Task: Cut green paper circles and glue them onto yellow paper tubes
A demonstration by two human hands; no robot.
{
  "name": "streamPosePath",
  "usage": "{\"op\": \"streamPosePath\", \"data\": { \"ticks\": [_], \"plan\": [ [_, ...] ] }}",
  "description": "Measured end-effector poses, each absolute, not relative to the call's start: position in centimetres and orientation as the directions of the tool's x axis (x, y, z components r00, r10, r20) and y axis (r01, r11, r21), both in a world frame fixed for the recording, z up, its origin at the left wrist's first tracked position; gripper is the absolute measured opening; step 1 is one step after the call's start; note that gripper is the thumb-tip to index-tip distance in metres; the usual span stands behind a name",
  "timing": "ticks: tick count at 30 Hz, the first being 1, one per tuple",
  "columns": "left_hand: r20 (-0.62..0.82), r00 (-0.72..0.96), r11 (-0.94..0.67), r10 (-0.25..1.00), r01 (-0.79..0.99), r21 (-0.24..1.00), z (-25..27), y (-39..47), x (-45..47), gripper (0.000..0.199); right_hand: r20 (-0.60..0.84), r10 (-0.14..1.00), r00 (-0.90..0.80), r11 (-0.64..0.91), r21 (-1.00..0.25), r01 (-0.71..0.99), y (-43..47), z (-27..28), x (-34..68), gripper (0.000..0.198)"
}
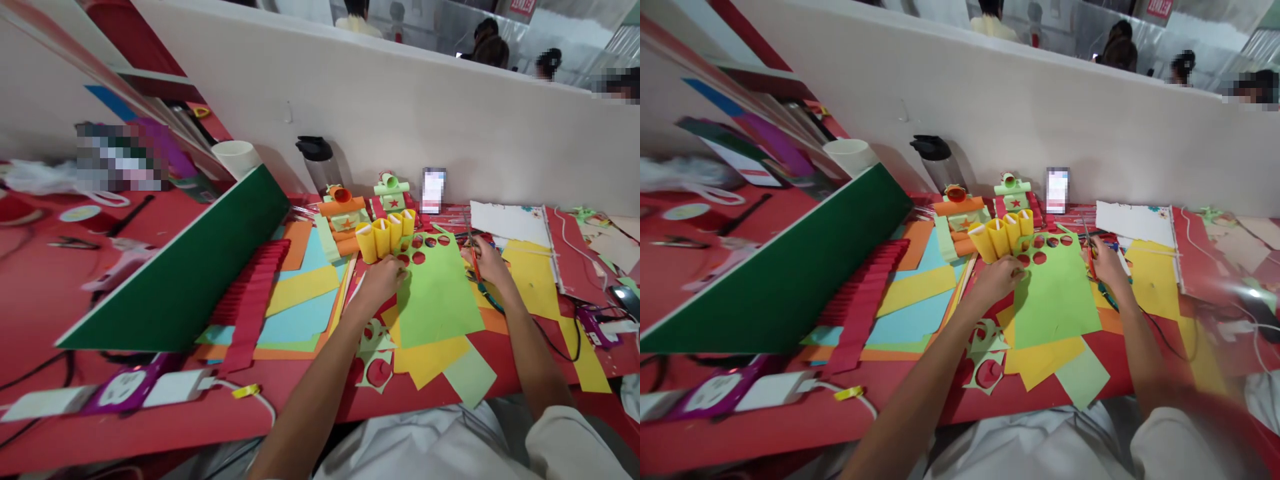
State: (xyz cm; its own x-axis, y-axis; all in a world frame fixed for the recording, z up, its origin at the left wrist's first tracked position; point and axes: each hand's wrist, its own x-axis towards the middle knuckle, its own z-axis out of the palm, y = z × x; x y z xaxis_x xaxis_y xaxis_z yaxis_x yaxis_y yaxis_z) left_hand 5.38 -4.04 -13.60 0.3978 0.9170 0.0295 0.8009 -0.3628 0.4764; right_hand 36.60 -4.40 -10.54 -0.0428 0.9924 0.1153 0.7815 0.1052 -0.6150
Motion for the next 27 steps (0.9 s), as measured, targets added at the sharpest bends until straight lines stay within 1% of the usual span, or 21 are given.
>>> {"op": "streamPosePath", "data": {
  "ticks": [3,6,8,10,13,17,20,23,25,27],
  "plan": [
    [0.024,0.376,-0.337,0.926,0.798,0.500,-14.6,-3.9,5.5,0.013,0.070,0.997,-0.021,0.054,-0.519,0.853,-4.3,-10.9,36.4,0.032],
    [0.034,0.366,-0.321,0.930,0.766,0.557,-15.2,-3.6,5.5,0.011,0.038,0.999,-0.010,0.024,-0.396,0.918,-3.9,-10.9,35.4,0.035],
    [0.036,0.367,-0.316,0.929,0.743,0.590,-15.5,-3.4,5.3,0.008,0.028,1.000,-0.004,0.014,-0.358,0.934,-3.6,-10.8,34.8,0.038],
    [0.039,0.373,-0.313,0.927,0.711,0.629,-15.6,-3.1,5.1,0.005,0.031,0.999,-0.005,0.016,-0.352,0.936,-3.5,-10.8,34.3,0.038],
    [0.039,0.389,-0.311,0.920,0.666,0.679,-15.6,-2.8,4.7,0.011,0.069,0.998,0.006,0.019,-0.363,0.932,-3.5,-10.8,34.1,0.036],
    [0.008,0.381,-0.273,0.924,0.646,0.713,-15.6,-2.5,4.1,0.020,0.142,0.990,0.027,0.036,-0.424,0.905,-3.6,-11.1,34.3,0.036],
    [-0.029,0.351,-0.217,0.936,0.639,0.738,-15.5,-2.2,3.9,0.020,0.157,0.987,0.024,0.050,-0.452,0.890,-3.6,-11.5,34.6,0.035],
    [-0.049,0.320,-0.175,0.946,0.635,0.752,-15.0,-2.1,3.8,0.021,0.171,0.985,-0.031,0.114,-0.500,0.858,-3.7,-11.7,35.0,0.034],
    [-0.054,0.301,-0.156,0.952,0.629,0.762,-14.3,-2.2,3.6,0.029,0.188,0.977,-0.097,0.188,-0.560,0.807,-3.9,-11.5,35.4,0.034],
    [-0.056,0.293,-0.134,0.954,0.590,0.796,-13.4,-2.3,3.3,0.037,0.202,0.967,-0.157,0.251,-0.635,0.731,-4.2,-10.9,35.9,0.036]
  ]
}}
